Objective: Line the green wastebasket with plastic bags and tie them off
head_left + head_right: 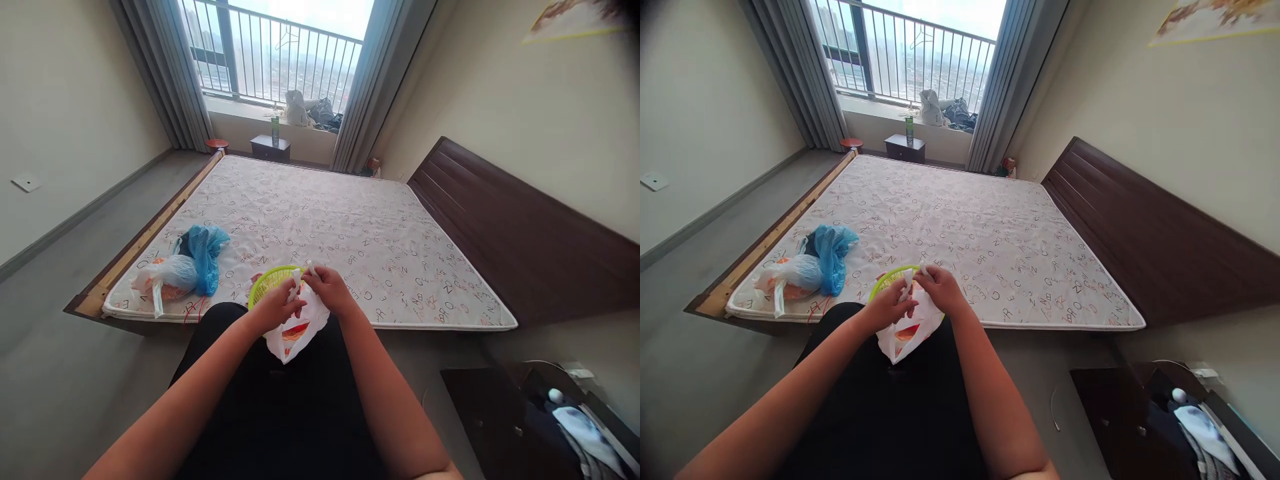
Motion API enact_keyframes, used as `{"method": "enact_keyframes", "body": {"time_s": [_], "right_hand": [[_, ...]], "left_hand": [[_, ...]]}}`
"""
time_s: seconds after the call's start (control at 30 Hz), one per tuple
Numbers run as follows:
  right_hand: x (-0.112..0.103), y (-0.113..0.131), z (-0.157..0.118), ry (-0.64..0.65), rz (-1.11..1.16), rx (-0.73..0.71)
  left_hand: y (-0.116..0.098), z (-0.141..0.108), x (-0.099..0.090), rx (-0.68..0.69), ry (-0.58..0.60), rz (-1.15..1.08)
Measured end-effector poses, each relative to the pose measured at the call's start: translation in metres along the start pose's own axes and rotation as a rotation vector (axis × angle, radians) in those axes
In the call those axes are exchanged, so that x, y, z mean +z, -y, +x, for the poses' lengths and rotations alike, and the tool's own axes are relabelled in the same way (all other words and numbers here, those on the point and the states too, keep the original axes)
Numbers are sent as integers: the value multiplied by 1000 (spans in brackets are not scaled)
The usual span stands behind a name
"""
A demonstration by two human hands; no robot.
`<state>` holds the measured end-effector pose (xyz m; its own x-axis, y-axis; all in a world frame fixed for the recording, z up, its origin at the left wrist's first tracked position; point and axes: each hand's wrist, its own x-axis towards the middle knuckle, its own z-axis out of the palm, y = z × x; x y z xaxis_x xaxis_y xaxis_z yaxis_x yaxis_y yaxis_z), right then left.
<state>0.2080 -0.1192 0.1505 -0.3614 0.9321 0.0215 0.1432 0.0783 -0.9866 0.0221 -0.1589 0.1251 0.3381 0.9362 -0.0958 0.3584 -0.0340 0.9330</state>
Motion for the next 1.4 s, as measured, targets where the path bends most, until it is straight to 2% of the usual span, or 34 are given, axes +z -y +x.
{"method": "enact_keyframes", "body": {"time_s": [0.07, 0.17, 0.23, 0.3, 0.4, 0.43, 0.53, 0.57, 0.6, 0.67, 0.73, 0.83, 0.9, 1.0, 1.03, 1.07, 1.2, 1.3, 1.4], "right_hand": [[1, -2, -1, 4, 50, 2], [4, -2, -2, 164, -3, -13], [5, -3, -1, 211, -72, -7], [6, -7, -1, 102, -114, -10], [6, -18, 1, -158, -81, -9], [6, -21, 2, -224, -64, -2], [6, -25, 1, -296, -79, 8], [5, -24, 0, -279, -98, -4], [5, -22, -2, -242, -119, -26], [6, -16, -6, -140, -175, -96], [8, -9, -10, -52, -260, -161], [12, -3, -15, 33, -373, -224], [15, 0, -17, 112, -355, -251], [17, 2, -19, 266, -222, -234], [18, 2, -20, 271, -183, -227], [19, 1, -21, 237, -156, -232], [28, -5, -23, -31, -103, -256], [34, -12, -23, -82, -43, -207], [32, -18, -22, -54, 58, -200]], "left_hand": [[3, -1, 2, -6, 8, 4], [4, -2, 3, -14, 49, 18], [4, -2, 2, -34, 92, -6], [6, -3, 2, -50, 77, -98], [10, -6, 2, -29, -13, -316], [11, -8, 3, -19, -8, -359], [14, -10, 7, -20, 149, -286], [14, -10, 9, -25, 159, -228], [15, -10, 10, -37, 117, -184], [16, -8, 13, -86, -52, -189], [19, -5, 17, -137, -135, -275], [26, -3, 24, -82, -19, -352], [31, -4, 29, -65, 27, -381], [35, -6, 35, -175, 5, -474], [36, -7, 36, -204, -9, -505], [35, -7, 36, -215, -17, -530], [29, -7, 39, -172, -52, -634], [24, -8, 42, -132, -99, -689], [20, -10, 41, -135, -54, -663]]}}
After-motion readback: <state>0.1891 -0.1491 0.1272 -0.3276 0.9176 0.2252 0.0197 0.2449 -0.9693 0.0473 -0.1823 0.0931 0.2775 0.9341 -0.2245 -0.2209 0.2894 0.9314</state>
